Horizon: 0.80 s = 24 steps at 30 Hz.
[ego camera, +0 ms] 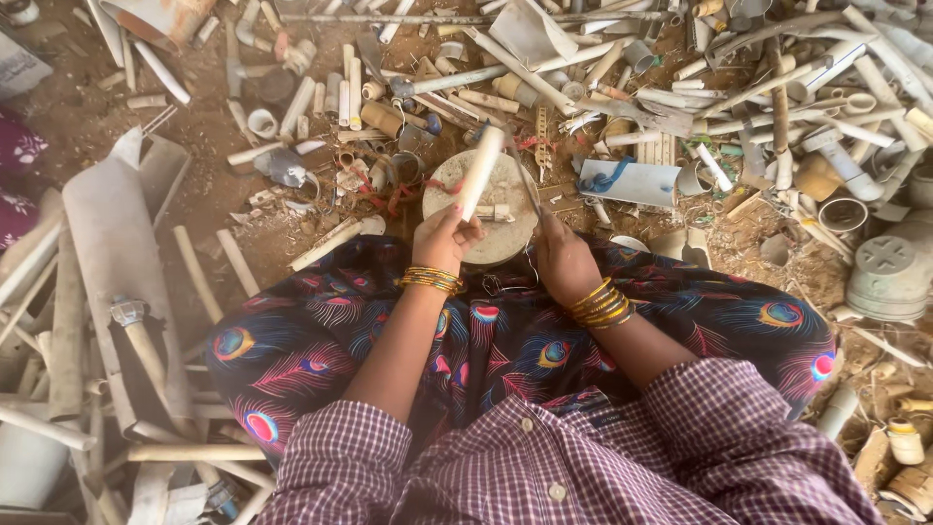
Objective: The person uses a knife to cut small pieces of white PVC pipe on a wooden block, holding the pipe with one hand and slicing with the other, then picks up a larger pipe segment with an elbow joint.
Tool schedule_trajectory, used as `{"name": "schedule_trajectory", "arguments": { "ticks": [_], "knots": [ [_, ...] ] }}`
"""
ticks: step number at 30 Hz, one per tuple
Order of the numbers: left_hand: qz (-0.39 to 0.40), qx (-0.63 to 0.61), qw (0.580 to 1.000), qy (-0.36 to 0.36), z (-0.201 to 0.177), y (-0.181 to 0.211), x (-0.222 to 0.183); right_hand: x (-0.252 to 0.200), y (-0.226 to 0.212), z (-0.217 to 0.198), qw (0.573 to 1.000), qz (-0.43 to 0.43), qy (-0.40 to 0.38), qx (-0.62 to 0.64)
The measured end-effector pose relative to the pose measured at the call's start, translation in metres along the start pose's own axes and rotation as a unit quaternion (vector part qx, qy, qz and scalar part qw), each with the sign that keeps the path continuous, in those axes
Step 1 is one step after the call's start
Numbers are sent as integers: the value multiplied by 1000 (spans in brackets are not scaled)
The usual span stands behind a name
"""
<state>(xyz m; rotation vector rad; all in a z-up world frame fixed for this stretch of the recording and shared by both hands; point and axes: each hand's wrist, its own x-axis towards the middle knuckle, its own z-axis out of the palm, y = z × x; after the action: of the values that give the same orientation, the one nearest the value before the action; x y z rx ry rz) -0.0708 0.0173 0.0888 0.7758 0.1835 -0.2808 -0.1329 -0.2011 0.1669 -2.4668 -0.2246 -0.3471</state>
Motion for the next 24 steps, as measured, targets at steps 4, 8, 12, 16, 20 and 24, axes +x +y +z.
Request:
{"name": "schedule_trajectory", "arguments": {
  "ticks": [4,8,12,16,20,24],
  "knots": [
    [-61,-88,994,-17,8,11,-5,-2,-8,-1,998,-9,-37,-51],
    [-67,-116,990,-45,14,18,-9,2,-13,-3,992,-115,-32,-50],
    [-62,-105,992,-23,14,22,-13,3,-8,0,996,45,-36,-69],
    [-81,-100,992,-3,20,23,-11,4,-3,-1,980,-173,-44,-87],
    [-77,-100,992,-25,21,21,-12,2,-5,-2,998,6,-61,-33],
    [-74,-75,994,-5,22,16,-8,6,-8,-9,994,-108,-27,-2]
  ]
}}
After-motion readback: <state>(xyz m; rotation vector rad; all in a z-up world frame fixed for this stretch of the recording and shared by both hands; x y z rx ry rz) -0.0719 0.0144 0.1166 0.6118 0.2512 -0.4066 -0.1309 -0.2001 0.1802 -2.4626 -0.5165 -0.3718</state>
